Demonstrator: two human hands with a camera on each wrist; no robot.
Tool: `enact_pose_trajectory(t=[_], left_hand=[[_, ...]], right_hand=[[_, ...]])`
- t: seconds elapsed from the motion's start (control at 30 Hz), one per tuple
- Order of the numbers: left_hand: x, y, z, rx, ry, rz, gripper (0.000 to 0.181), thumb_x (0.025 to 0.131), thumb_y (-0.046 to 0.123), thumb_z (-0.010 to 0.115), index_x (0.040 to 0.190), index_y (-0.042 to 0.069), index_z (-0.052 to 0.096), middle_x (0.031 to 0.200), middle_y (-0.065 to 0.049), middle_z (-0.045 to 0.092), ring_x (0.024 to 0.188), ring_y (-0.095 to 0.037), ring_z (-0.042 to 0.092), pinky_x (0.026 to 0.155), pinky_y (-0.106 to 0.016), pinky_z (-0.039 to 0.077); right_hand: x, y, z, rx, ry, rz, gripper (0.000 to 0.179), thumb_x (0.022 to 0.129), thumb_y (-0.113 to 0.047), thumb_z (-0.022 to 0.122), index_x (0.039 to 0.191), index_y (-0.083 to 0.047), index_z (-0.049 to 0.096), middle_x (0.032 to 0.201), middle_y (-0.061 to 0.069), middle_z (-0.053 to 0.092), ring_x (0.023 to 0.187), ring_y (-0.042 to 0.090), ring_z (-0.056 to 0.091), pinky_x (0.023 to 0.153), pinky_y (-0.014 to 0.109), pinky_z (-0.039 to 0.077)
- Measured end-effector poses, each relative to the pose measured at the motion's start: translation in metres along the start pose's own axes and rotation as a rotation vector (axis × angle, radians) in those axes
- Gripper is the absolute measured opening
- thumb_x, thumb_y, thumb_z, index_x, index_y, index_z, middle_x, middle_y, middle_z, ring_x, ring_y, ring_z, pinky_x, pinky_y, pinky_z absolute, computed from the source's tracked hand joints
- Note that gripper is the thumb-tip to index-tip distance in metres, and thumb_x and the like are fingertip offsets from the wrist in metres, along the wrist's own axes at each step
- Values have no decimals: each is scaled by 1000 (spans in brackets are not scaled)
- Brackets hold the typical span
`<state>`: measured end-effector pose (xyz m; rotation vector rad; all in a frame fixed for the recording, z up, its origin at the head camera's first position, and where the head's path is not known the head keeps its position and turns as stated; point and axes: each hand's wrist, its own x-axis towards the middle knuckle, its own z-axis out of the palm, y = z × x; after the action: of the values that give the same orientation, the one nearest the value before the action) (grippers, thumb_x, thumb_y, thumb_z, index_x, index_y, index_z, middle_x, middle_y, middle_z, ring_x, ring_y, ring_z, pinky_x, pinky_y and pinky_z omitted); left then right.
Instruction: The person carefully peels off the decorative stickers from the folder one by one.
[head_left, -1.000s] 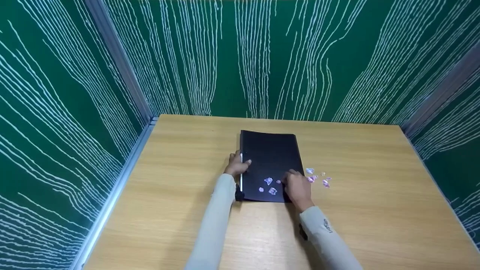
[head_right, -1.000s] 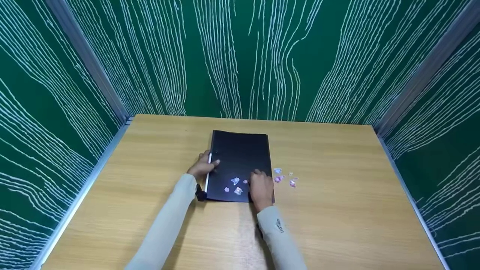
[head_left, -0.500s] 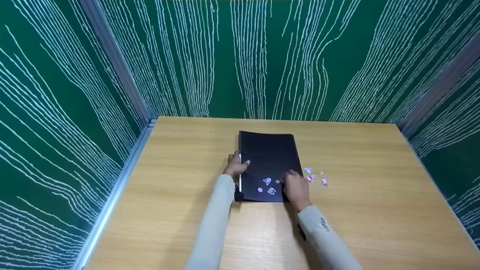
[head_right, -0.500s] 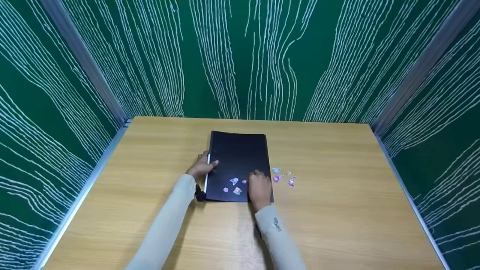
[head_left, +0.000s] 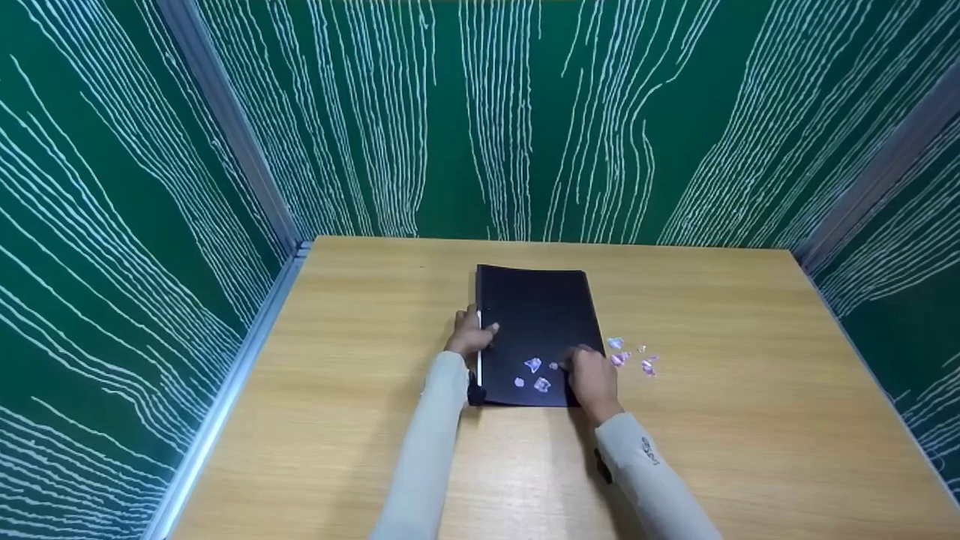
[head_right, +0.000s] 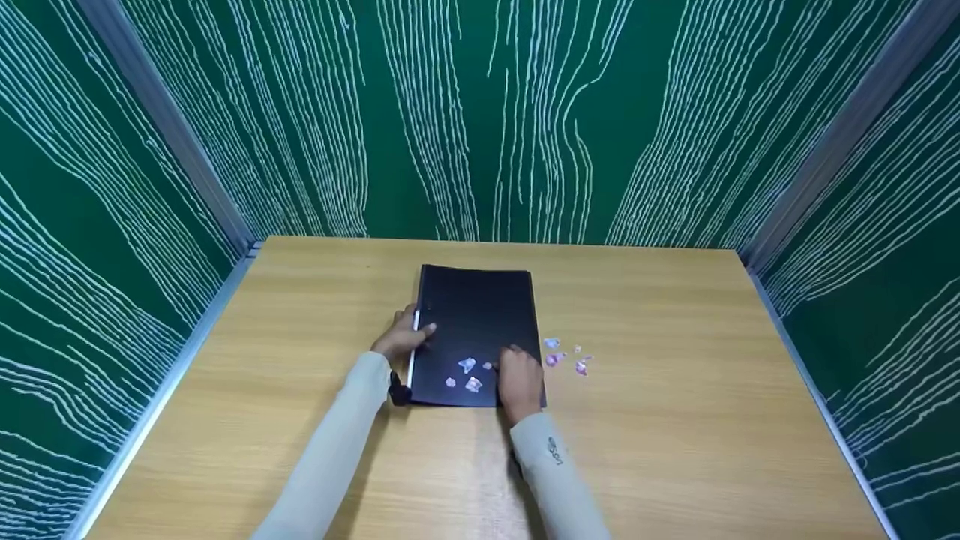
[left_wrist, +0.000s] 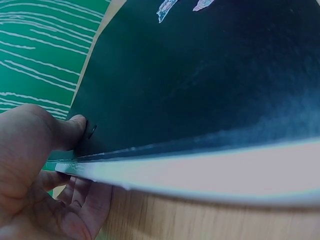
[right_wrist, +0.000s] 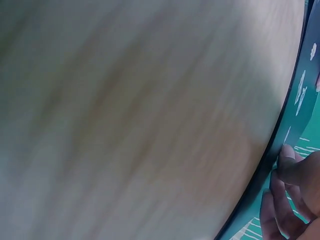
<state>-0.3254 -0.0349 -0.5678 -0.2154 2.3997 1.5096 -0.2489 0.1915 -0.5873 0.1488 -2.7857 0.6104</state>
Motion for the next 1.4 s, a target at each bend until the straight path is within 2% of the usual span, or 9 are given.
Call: enact_pose_trajectory(t=[0.1,0.2,0.43,0.6,0.9,1.2,1.4], left_hand=[[-1,1,0,-1,-2,-10,67,101,25,57,158,16,23,145,-15,31,136,-33,37,116,-52,35],[-1,3,-1,9,0,6,66,101,25,56,158,15,24,145,-16,32,137,-33,37,117,-52,34],[-1,3,-3,11,17,37,61,100,23,57,154,14,30,139,-17,35,129,-34,41,114,-52,38],[1,0,-1,-2,11,2,61,100,23,58,154,15,31,138,-16,35,127,-33,44,110,-51,42],[1,-3,0,-21,-4,-30,64,101,25,57,156,18,26,142,-13,33,132,-33,40,114,-55,36],[2,-4,2,-66,-4,-18,64,100,21,58,156,20,28,140,-14,34,128,-33,41,113,-53,38],[2,-1,3,-53,2,-30,65,101,23,57,157,20,26,143,-13,34,131,-33,40,113,-52,39]], right_hand=[[1,0,0,25,-9,6,8,84,-4,72,87,-8,78,86,12,72,82,38,71,70,52,57],[2,-1,1,47,-17,18,8,84,-1,71,86,-6,77,86,12,70,84,36,70,72,51,57],[3,-1,3,56,-15,-5,10,84,3,67,83,-4,73,89,12,69,89,33,69,74,48,58],[0,1,6,75,-16,-11,11,82,7,65,81,-2,71,87,13,68,90,34,67,78,48,57],[-1,4,8,144,-26,-15,11,83,7,65,76,0,70,81,15,69,86,36,67,82,49,53],[-1,6,8,205,-28,2,14,82,11,62,75,0,68,79,14,70,83,33,67,80,49,53],[1,7,6,223,-55,41,16,82,12,61,76,-2,68,81,12,70,84,30,67,81,48,54]])
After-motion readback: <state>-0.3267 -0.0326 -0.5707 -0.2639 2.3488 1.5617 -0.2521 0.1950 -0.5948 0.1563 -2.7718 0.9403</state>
